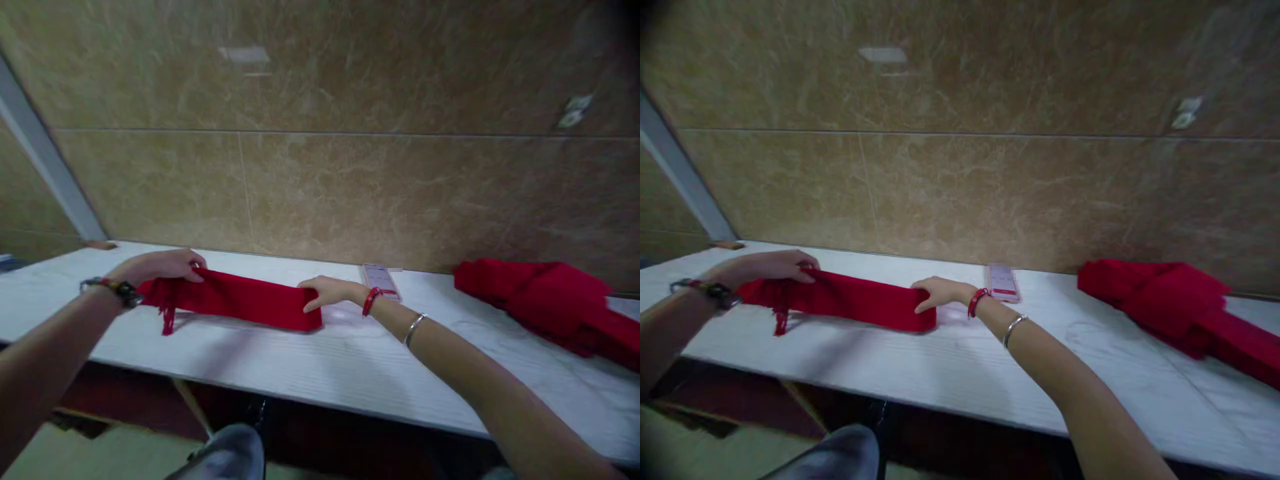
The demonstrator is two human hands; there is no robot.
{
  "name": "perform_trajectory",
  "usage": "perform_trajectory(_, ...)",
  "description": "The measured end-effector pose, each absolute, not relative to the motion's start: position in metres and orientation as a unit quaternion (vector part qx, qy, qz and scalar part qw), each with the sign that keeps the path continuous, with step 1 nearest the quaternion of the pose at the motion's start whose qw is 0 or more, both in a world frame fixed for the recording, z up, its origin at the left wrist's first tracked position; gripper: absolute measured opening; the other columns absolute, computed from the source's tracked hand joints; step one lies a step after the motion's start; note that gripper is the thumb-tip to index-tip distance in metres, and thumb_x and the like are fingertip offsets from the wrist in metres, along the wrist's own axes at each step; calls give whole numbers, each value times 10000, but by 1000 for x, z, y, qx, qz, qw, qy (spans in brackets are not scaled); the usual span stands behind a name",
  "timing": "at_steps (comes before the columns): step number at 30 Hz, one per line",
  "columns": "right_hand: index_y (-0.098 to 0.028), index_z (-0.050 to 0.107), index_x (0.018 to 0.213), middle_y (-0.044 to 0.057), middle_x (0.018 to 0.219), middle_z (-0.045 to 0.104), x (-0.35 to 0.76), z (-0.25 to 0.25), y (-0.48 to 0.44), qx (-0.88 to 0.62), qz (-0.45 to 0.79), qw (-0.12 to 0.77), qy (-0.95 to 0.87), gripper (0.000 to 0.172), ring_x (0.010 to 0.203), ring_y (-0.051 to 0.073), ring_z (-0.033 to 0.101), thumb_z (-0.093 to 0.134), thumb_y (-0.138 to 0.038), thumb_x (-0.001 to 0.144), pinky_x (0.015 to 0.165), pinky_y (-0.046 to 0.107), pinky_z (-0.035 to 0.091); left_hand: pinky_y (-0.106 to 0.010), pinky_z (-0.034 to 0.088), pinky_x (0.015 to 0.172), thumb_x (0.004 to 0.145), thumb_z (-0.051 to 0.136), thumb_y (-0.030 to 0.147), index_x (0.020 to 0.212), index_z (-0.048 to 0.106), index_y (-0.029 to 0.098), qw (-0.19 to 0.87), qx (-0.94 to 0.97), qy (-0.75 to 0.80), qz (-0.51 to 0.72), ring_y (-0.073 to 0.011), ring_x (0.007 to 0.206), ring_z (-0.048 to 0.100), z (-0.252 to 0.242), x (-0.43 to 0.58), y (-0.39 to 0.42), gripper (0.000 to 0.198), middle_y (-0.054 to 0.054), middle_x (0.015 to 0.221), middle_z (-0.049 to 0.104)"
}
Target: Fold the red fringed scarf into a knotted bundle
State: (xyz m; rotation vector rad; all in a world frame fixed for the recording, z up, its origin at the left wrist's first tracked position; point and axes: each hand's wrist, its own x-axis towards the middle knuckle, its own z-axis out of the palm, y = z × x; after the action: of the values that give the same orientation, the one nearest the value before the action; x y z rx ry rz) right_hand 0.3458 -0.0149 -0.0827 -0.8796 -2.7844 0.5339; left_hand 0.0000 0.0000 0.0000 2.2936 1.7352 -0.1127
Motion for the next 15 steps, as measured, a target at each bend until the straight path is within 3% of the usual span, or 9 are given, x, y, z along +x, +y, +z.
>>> perform_trajectory(8, -137, 590, 929, 39, 853, 624, 303, -90, -2, -257, 174, 59, -949, 312, 720, 143, 522, 657, -328, 691, 646, 238, 378, -177, 342, 573, 648, 487, 203, 740, 628, 130, -31, 726, 685, -45, -128, 631, 501, 1, -93, -3, 184, 36, 605, 604)
perform_trajectory(15, -127, 582, 953, 40, 764, 607, 341, -36, -40, -287, 90, 94, -949, 297, 624, 121, 495, 541, -370, 788, 565, 225, 352, -167, 360, 593, 713, 502, 260, 902, 612, 107, -39, 723, 686, 73, -123, 661, 507, -2, -91, 16, 267, 32, 670, 638)
